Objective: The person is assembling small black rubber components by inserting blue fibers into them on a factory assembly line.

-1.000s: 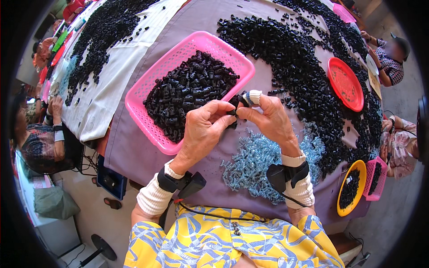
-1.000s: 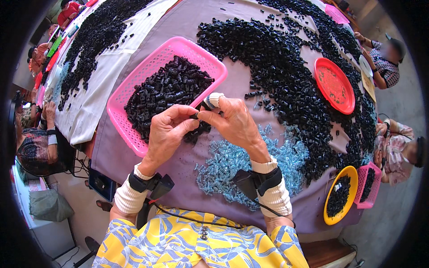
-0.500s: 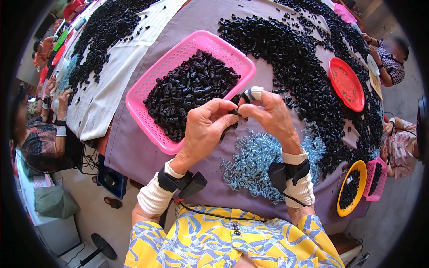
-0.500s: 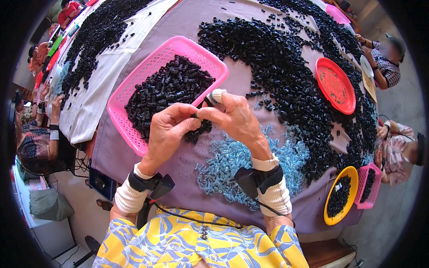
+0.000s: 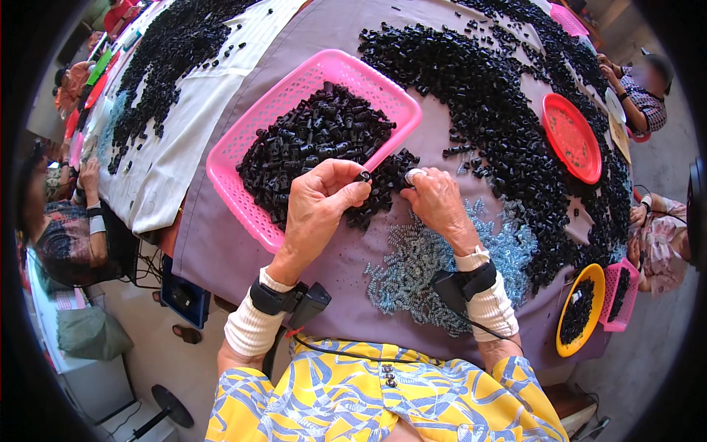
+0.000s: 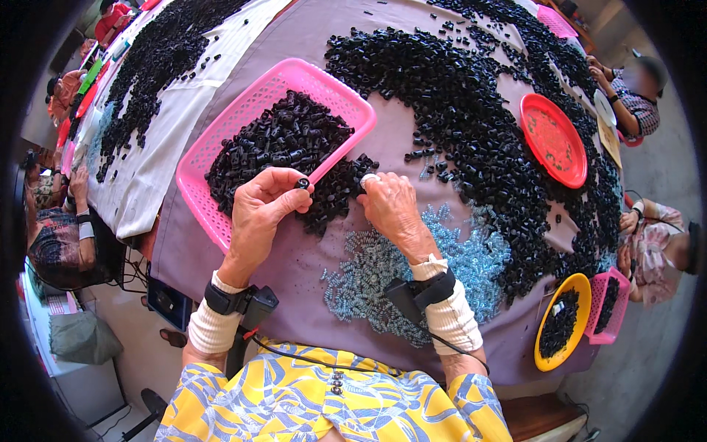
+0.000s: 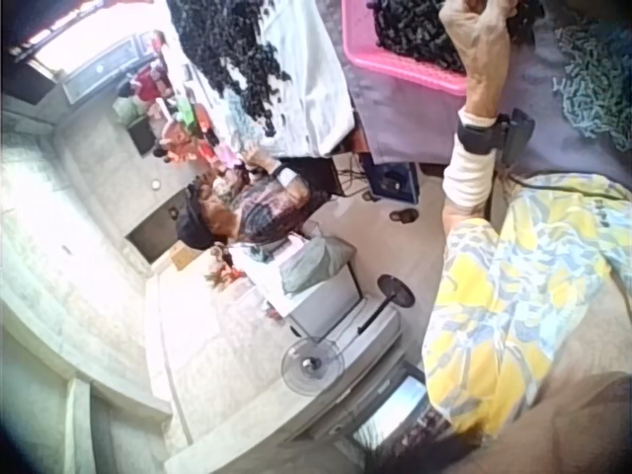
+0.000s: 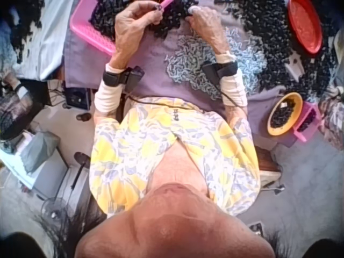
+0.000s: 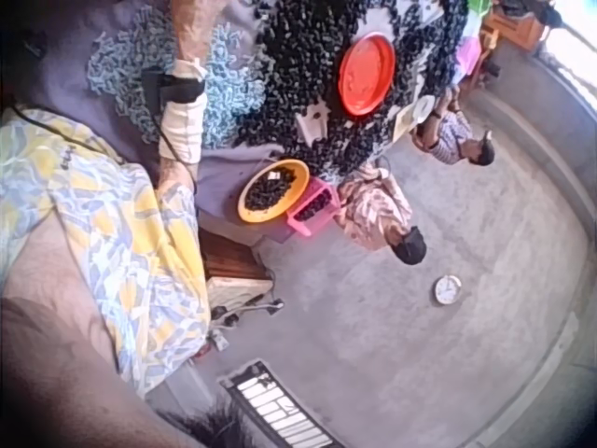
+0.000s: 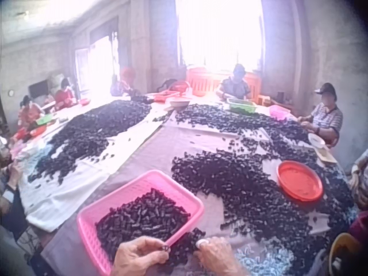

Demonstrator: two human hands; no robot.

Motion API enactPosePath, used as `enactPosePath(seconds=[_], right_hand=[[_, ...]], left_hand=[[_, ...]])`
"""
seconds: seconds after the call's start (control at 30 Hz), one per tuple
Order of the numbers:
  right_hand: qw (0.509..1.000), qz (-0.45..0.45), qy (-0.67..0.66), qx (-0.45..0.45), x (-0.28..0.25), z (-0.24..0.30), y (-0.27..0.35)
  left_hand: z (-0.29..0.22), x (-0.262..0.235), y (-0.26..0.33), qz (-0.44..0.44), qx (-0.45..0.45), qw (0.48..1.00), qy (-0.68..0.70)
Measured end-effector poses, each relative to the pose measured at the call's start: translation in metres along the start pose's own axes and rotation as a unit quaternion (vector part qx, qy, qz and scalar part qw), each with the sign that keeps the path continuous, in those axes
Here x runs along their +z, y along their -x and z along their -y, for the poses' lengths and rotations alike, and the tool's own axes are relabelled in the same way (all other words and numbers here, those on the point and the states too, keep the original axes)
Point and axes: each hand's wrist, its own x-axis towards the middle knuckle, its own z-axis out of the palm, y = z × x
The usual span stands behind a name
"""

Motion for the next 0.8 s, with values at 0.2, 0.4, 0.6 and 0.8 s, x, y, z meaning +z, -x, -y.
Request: enactPosePath(seconds=[0.2,0.4,0.6,0.8], right_hand=[[0.997,-0.005,-0.022,-0.069,-0.003,-0.008,0.008],[0.911,-0.047,-0.403,0.075,-0.039,0.008,0.012],[0.857,-0.079,-0.505,0.074,-0.050,0.029,0.014],[0.908,-0.104,-0.404,0.017,-0.049,0.033,0.013]], left_hand=[[-0.001,0.008,0.003,0.014,-0.005,1.000,0.013],[0.007,0.017,0.003,0.039,-0.043,0.997,0.050],[0.009,0.027,0.002,0.079,-0.083,0.981,0.160],[0.013,0.025,0.002,0.092,-0.079,0.970,0.210]])
